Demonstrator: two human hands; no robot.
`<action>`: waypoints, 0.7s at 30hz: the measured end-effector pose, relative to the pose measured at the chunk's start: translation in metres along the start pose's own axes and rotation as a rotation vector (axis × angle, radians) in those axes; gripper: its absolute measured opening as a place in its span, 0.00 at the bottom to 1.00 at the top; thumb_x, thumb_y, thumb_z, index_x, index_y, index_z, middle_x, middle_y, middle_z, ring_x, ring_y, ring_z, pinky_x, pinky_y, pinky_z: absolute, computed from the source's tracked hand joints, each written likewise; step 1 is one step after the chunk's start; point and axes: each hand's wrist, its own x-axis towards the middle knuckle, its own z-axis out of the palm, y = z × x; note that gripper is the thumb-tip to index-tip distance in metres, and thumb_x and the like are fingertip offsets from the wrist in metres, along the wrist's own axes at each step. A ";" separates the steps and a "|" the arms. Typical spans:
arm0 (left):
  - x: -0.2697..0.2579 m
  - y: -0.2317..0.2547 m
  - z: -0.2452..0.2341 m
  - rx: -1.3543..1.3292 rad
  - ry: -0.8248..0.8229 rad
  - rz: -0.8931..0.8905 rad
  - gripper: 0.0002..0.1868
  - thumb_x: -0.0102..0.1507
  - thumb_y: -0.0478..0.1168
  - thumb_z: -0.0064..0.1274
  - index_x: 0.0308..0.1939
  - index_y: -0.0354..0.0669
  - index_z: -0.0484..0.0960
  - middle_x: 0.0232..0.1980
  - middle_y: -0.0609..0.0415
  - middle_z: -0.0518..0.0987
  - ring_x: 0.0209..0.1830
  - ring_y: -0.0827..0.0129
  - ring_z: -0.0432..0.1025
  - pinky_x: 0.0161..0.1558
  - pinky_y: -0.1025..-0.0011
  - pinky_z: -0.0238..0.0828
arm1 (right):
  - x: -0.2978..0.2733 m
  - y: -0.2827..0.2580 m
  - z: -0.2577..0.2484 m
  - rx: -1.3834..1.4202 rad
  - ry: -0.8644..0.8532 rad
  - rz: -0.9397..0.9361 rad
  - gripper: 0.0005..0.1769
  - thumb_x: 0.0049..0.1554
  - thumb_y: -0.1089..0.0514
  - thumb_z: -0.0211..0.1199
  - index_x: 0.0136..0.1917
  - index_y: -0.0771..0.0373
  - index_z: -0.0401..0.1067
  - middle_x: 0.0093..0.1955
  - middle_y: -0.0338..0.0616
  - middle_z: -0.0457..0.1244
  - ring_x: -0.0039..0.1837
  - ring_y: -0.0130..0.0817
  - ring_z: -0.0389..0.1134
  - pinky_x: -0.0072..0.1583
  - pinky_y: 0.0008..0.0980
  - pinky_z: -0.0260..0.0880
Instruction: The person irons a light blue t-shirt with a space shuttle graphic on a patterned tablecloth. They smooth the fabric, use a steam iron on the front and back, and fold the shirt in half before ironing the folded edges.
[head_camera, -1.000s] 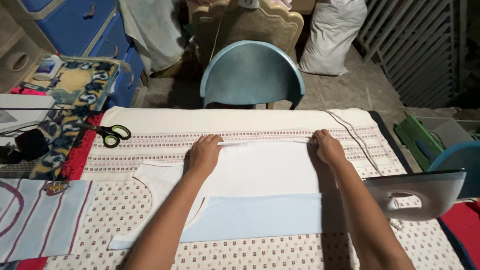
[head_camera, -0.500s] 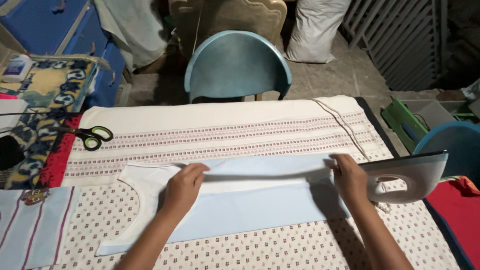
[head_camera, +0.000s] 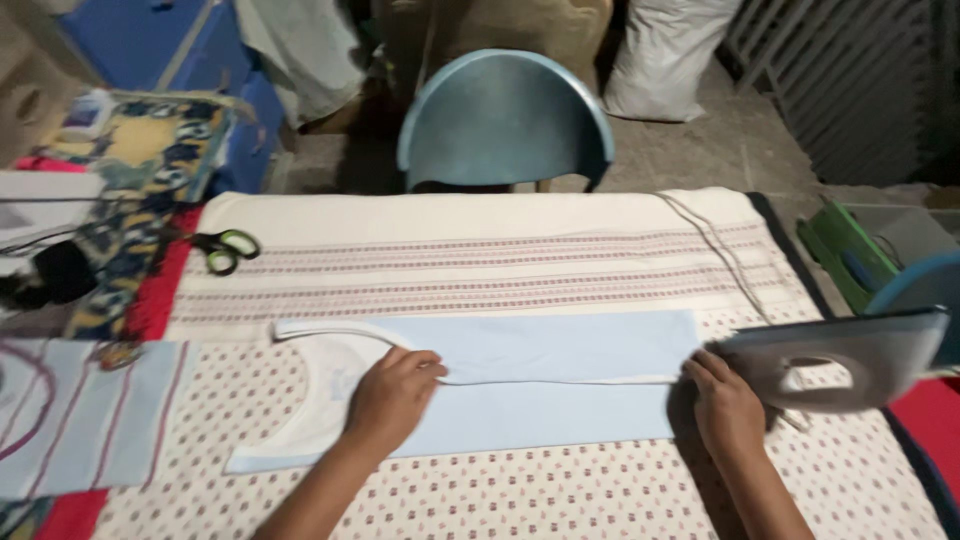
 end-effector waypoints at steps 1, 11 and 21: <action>-0.001 0.003 -0.002 0.019 0.035 0.042 0.08 0.57 0.39 0.61 0.39 0.48 0.87 0.49 0.59 0.84 0.50 0.60 0.76 0.47 0.62 0.73 | 0.001 -0.007 -0.001 -0.087 -0.016 -0.001 0.25 0.45 0.69 0.61 0.56 0.57 0.79 0.67 0.41 0.67 0.65 0.44 0.69 0.59 0.41 0.73; 0.001 -0.114 -0.053 0.343 0.357 -0.460 0.11 0.63 0.45 0.57 0.45 0.45 0.87 0.51 0.46 0.83 0.49 0.49 0.76 0.50 0.53 0.73 | 0.039 -0.176 0.029 0.414 -0.108 -0.504 0.21 0.49 0.64 0.64 0.57 0.55 0.79 0.68 0.50 0.64 0.68 0.51 0.65 0.65 0.46 0.68; -0.016 -0.207 -0.056 -0.175 0.159 -0.674 0.12 0.61 0.46 0.60 0.47 0.53 0.86 0.44 0.50 0.85 0.45 0.58 0.79 0.47 0.62 0.74 | 0.051 -0.283 0.051 0.472 -0.272 -0.682 0.28 0.57 0.66 0.57 0.71 0.62 0.68 0.75 0.49 0.59 0.77 0.47 0.56 0.73 0.48 0.57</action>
